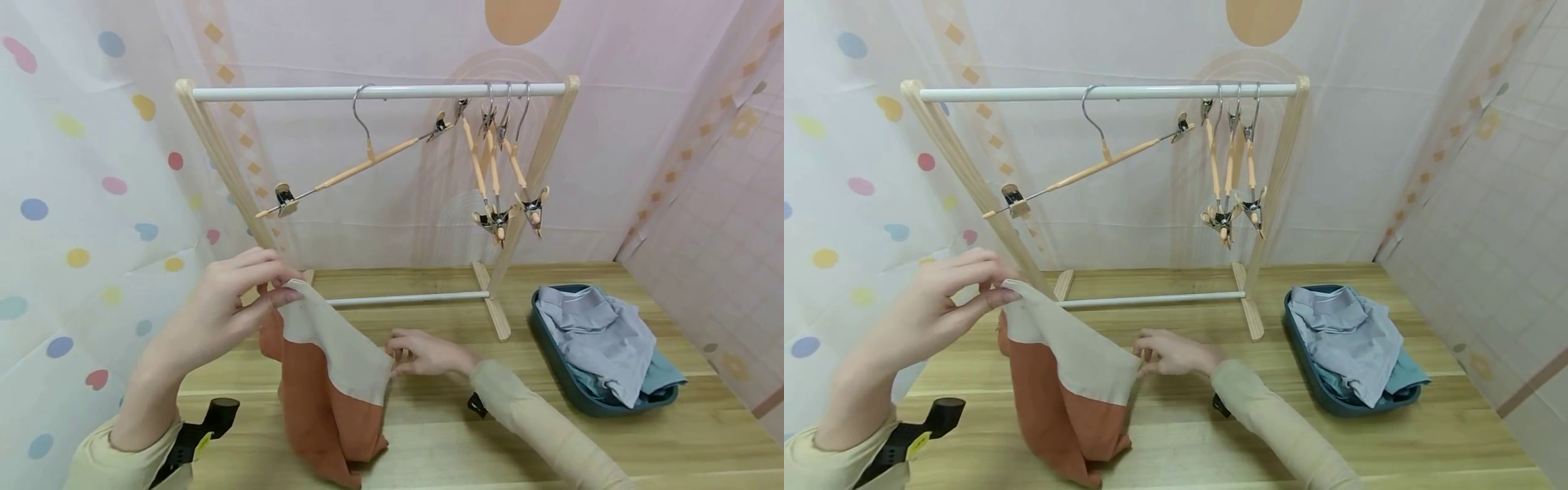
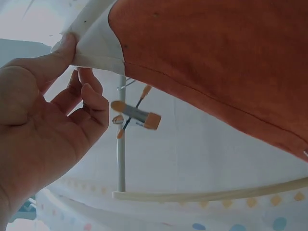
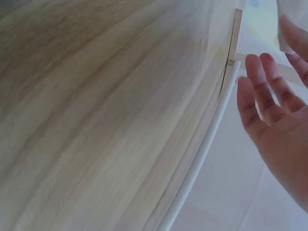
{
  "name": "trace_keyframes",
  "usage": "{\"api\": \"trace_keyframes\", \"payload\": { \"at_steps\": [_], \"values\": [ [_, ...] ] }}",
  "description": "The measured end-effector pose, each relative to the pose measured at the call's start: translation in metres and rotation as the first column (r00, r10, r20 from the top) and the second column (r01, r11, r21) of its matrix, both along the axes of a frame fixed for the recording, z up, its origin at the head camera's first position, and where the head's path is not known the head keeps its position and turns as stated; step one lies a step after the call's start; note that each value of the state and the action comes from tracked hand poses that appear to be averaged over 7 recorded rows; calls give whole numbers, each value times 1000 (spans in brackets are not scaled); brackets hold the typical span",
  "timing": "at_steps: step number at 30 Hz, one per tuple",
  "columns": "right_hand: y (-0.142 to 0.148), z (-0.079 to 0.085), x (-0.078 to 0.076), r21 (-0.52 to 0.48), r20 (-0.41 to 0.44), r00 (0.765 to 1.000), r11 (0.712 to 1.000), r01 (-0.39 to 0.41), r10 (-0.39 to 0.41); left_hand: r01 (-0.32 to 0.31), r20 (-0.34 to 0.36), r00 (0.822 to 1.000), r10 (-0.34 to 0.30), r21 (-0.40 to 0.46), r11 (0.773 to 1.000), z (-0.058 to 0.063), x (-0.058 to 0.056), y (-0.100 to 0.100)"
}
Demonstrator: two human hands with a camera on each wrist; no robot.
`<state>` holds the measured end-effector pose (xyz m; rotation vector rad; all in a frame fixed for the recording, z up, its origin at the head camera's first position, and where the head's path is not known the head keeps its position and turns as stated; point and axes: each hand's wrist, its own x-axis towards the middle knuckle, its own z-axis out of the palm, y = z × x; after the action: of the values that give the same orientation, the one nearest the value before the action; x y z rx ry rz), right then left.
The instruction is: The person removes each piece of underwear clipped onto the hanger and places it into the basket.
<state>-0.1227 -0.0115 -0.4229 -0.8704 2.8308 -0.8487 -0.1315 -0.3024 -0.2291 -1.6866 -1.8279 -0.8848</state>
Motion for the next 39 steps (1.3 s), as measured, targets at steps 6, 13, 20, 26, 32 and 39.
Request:
{"api": "trace_keyframes", "payload": {
  "at_steps": [6,13,20,26,32,39],
  "values": [
    [18,3,1,-197,49,999,980,26,-17,-48,32,998,48,19,999,1,-3,-14],
    [47,20,7,-445,5,999,894,43,-45,-168,75,984,163,65,984,0,-7,-32],
    [68,66,30,-459,-186,953,879,131,-239,-246,88,967,237,105,964,-3,-13,-42],
    [81,103,56,-375,-392,825,890,260,-407,-283,130,955,268,114,952,-7,-16,-43],
    [90,127,81,-297,-581,687,900,320,-436,-270,161,956,247,142,952,-13,-22,-37],
    [93,148,107,-308,-638,621,890,337,-456,-292,157,950,272,124,948,-17,-26,-33]
  ]
}}
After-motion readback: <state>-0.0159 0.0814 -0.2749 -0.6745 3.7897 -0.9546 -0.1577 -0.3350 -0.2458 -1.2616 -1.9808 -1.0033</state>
